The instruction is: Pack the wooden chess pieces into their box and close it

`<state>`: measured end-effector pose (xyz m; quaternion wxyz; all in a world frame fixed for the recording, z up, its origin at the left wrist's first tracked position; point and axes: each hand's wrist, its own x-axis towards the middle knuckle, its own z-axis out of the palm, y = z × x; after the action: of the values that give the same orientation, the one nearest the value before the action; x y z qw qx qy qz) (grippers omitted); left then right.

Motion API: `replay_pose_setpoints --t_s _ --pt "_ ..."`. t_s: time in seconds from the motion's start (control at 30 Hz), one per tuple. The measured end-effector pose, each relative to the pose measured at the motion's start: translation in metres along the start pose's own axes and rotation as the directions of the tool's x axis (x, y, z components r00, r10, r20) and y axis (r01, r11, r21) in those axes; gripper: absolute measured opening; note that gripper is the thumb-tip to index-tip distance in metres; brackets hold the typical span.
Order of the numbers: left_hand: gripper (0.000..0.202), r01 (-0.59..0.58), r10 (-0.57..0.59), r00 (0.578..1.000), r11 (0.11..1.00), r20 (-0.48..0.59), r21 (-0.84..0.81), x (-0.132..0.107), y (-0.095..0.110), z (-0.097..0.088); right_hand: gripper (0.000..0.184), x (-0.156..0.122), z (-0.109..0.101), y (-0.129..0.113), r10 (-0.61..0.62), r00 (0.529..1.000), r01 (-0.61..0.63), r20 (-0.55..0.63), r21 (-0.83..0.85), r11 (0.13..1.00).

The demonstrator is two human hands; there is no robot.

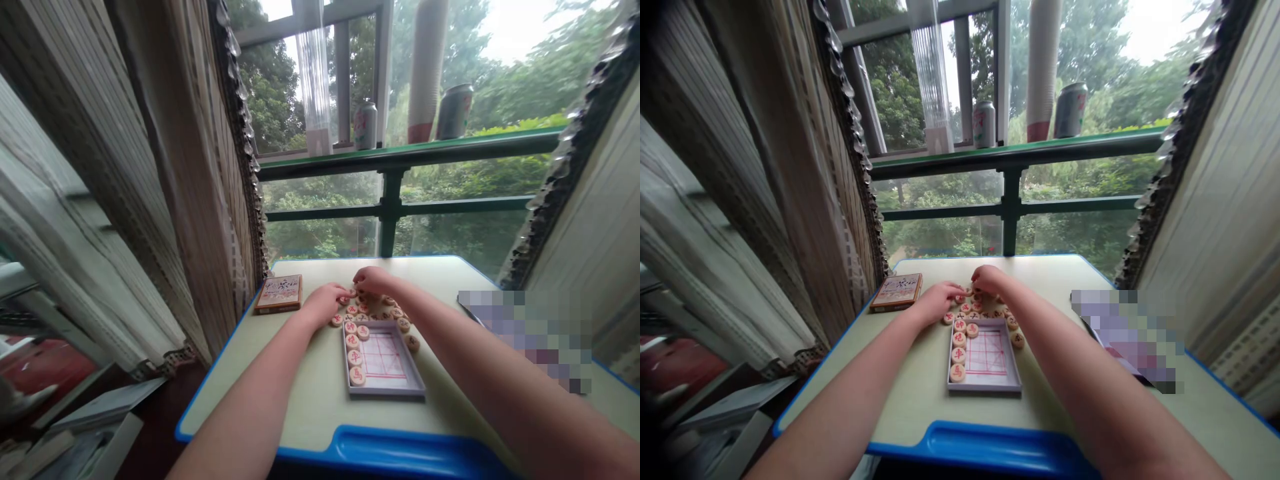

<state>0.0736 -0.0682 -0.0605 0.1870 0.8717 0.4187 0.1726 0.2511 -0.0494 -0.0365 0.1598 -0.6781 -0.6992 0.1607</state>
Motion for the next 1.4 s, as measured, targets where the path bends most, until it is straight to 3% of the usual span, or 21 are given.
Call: replay_pose_setpoints --t_s 0.13,0.27,0.37,0.43,0.53,0.6,0.7,0.83,1.03,1.23,1.4 --pt "0.047 -0.001 0.001 1.000 1.000 0.027 -0.001 -0.001 0.003 -0.001 0.033 -0.004 -0.005 -0.004 0.066 0.996 -0.053 -0.062 0.190 0.980" --pt "0.040 -0.033 0.034 0.999 0.996 -0.001 0.077 -0.004 0.003 -0.001 0.042 -0.029 -0.018 -0.009 0.099 0.988 -0.048 -0.116 0.375 0.926" --pt "0.034 -0.024 0.030 0.999 0.992 -0.042 0.125 -0.007 -0.002 -0.003 0.031 -0.062 -0.022 -0.008 0.064 0.993 0.008 -0.097 0.611 0.792" --pt "0.031 -0.012 0.018 0.999 0.991 -0.040 0.134 -0.008 -0.005 -0.005 0.024 -0.084 -0.020 -0.004 0.059 0.998 -0.029 -0.026 0.632 0.774" --pt "0.028 0.059 -0.053 0.998 0.990 -0.044 0.126 -0.010 -0.008 -0.009 0.020 -0.108 -0.009 0.005 0.021 0.999 -0.003 -0.027 0.546 0.838" --pt "0.028 0.100 -0.093 0.994 0.989 -0.060 0.110 -0.012 -0.007 -0.010 0.015 -0.116 0.000 0.010 -0.115 0.979 0.180 -0.168 0.451 0.874" --pt "0.032 0.108 -0.102 0.991 0.991 -0.085 0.074 -0.014 -0.005 -0.010 0.011 -0.118 0.011 0.012 -0.349 0.887 0.441 -0.302 0.336 0.832" --pt "0.032 0.100 -0.094 0.993 0.991 -0.075 0.084 -0.015 -0.003 -0.008 0.011 -0.119 0.018 0.006 -0.545 0.793 0.597 -0.270 0.174 0.783" --pt "0.033 0.161 -0.155 0.985 0.983 -0.070 0.089 -0.016 -0.003 -0.009 0.016 -0.126 0.014 0.003 -0.593 0.794 0.601 -0.135 0.026 0.799" --pt "0.031 0.158 -0.153 0.986 0.984 -0.068 0.079 -0.017 -0.001 -0.007 0.014 -0.127 0.013 0.002 -0.544 0.826 0.538 -0.145 -0.080 0.839" --pt "0.032 0.151 -0.143 0.986 0.985 -0.085 0.085 -0.017 -0.001 -0.006 0.008 -0.124 0.016 0.003 -0.567 0.813 0.565 -0.130 -0.054 0.823"
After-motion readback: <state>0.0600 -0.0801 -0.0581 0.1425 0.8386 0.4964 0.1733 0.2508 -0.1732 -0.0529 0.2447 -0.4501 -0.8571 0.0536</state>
